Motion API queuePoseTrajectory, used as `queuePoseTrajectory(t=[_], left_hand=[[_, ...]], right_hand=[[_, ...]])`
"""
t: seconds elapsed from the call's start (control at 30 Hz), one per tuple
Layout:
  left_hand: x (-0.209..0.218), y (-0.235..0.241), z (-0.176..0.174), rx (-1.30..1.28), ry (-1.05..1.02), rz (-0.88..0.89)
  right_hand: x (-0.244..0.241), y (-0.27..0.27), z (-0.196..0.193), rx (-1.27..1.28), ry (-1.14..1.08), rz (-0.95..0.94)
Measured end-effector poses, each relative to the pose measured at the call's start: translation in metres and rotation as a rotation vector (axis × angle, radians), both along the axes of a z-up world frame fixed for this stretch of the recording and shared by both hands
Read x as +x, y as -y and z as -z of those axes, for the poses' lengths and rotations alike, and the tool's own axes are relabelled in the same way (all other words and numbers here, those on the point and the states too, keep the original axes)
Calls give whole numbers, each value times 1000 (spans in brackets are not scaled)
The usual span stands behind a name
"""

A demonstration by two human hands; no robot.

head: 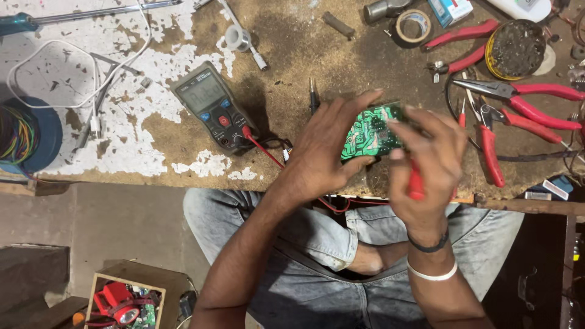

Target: The person uses a red-handled screwdriver to scrape and clean traces on a green circuit board while a multimeter is connected. The person repeatedly scrapes different areas of the board, occasionally repositioning it, and continues the cleaning process throughout the clip.

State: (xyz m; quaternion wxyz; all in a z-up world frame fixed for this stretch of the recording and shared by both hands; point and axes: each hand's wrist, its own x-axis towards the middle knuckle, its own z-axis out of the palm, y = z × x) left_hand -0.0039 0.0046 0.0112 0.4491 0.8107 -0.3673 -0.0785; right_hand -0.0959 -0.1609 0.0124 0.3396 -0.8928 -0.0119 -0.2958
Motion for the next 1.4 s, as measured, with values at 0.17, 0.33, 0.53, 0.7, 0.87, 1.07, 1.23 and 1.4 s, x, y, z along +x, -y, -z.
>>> queuePoseTrajectory(t=[0.17, 0.33, 0.53, 0.7, 0.87, 1.07, 1.23, 1.4], left_hand=[[0, 0, 1, -30, 53, -9], [0, -3, 4, -56, 62, -22], [-1, -1, 4, -52, 45, -31], [-1, 0, 2, -39, 50, -29], [0, 2, 1, -18, 55, -30], [0, 1, 2, -30, 74, -33], [0, 3, 5, -12, 79, -54], [-5, 5, 7, 43, 118, -127]], right_hand=[[5, -4, -1, -169, -79, -45], [3, -5, -2, -95, -79, -85], [2, -4, 1, -124, -87, -70], [3, -1, 0, -74, -100, -71], [5, 1, 0, -106, -83, -105], [7, 1, -2, -60, -77, -110], [1, 8, 6, 76, -16, -107], [-7, 12, 25, 460, 62, 67]])
